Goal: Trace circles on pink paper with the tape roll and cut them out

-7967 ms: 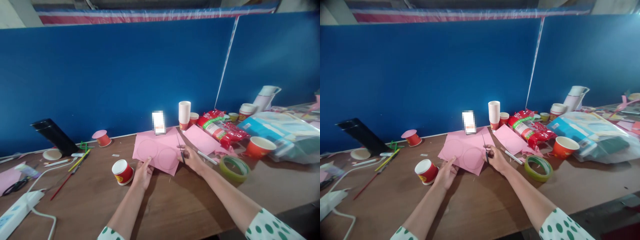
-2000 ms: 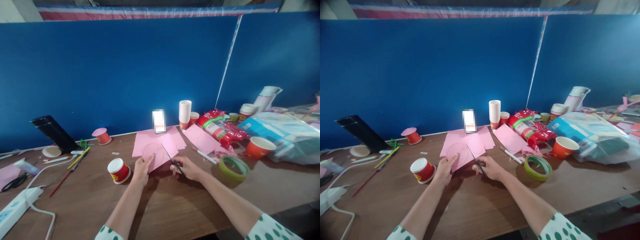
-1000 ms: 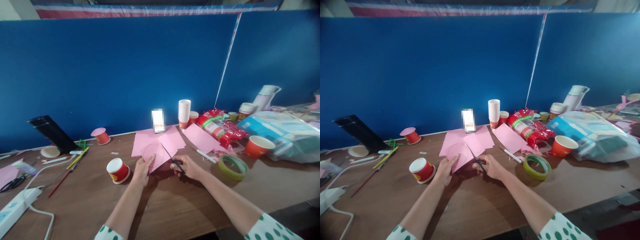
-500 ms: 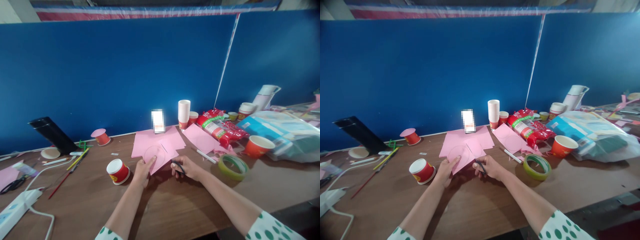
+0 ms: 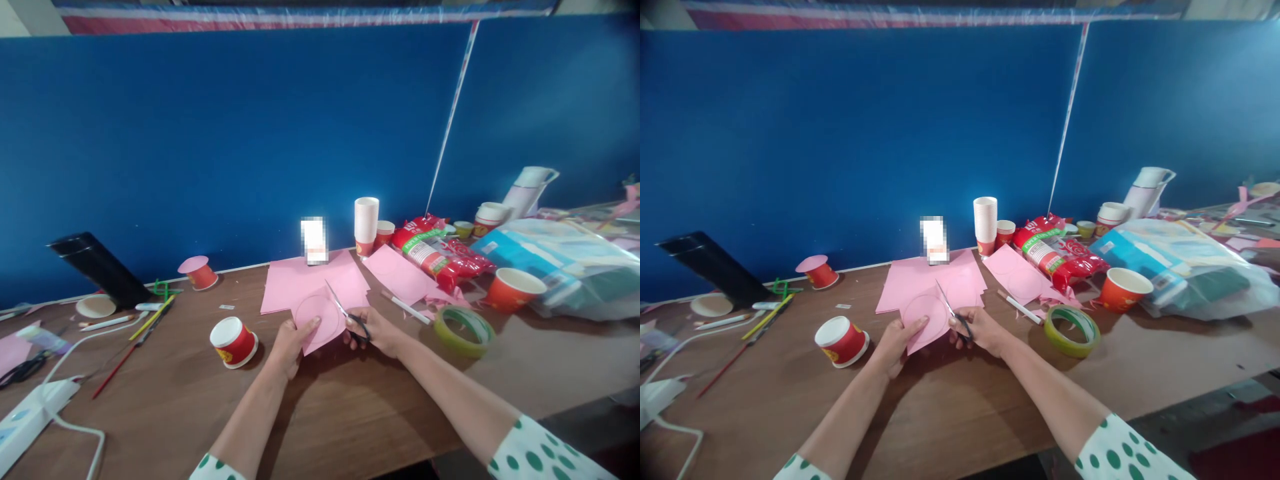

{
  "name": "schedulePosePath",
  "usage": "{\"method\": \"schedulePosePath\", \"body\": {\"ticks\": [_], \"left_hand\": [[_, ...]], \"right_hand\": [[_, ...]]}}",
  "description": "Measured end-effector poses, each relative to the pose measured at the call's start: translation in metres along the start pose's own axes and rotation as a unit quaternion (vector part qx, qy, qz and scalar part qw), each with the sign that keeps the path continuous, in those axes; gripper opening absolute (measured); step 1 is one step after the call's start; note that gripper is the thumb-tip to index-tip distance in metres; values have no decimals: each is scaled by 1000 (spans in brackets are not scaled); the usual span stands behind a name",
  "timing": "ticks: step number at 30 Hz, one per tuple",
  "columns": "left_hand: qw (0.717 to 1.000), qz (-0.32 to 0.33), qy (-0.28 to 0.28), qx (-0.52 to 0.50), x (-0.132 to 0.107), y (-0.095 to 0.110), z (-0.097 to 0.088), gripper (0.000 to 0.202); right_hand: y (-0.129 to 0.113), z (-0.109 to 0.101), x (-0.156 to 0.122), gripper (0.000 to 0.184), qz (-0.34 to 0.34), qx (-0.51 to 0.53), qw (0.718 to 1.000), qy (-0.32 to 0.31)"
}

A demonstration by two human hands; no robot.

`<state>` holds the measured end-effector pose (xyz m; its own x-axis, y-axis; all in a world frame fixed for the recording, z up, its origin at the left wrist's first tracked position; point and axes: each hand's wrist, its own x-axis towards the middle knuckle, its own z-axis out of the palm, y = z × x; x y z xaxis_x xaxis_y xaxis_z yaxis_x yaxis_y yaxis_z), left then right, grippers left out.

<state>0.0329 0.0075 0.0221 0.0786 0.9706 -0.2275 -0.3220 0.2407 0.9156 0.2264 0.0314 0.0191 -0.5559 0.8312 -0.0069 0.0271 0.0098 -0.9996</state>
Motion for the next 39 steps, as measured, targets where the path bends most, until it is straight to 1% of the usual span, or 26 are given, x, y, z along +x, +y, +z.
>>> {"method": "schedulePosePath", "body": {"ticks": [9, 13, 16, 18, 21, 23, 24, 25, 27, 29, 30, 31, 32, 36, 39], "left_hand": [[999, -4, -29, -16, -4, 1, 2, 39], [1000, -7, -19, -12, -3, 0, 2, 38], [1000, -5, -5, -17, -1, 0, 2, 39], [1000, -4, 5, -21, 1, 0, 2, 39], [999, -2, 38, -28, 3, 0, -1, 38], [997, 13, 58, -41, 5, 0, -4, 37], [996, 23, 65, -50, 7, 0, -6, 36], [995, 34, 71, -57, 8, 0, -8, 36], [993, 57, 86, -63, 10, 0, -11, 36], [990, 76, 100, -61, 11, -1, -12, 36], [989, 82, 104, -60, 11, -1, -13, 37], [989, 87, 107, -62, 12, -1, -13, 37], [988, 90, 109, -65, 12, -1, -13, 37], [983, 107, 128, -75, 13, 0, -13, 35], [980, 113, 148, -77, 13, 2, -13, 30]], "right_hand": [[-5, 1, -1, 40, 4, -24, 1000, 2], [-3, 1, -1, 39, 10, -31, 999, 14], [-1, 3, 0, 37, 31, -25, 998, 39], [0, 4, 2, 38, 37, -25, 997, 66], [0, -1, 5, 40, 19, -54, 989, 138], [1, -10, 7, 39, -2, -119, 972, 203], [1, -15, 6, 37, -12, -172, 956, 236], [1, -21, 6, 35, -21, -236, 934, 266], [1, -30, 4, 32, -33, -378, 874, 304], [0, -36, 2, 34, -36, -489, 813, 314], [1, -37, 1, 35, -35, -525, 791, 311], [1, -37, 0, 35, -31, -548, 778, 305], [1, -37, 0, 35, -27, -563, 771, 297], [3, -31, -1, 32, -13, -598, 760, 256], [3, -29, -2, 32, -9, -605, 758, 242]]}}
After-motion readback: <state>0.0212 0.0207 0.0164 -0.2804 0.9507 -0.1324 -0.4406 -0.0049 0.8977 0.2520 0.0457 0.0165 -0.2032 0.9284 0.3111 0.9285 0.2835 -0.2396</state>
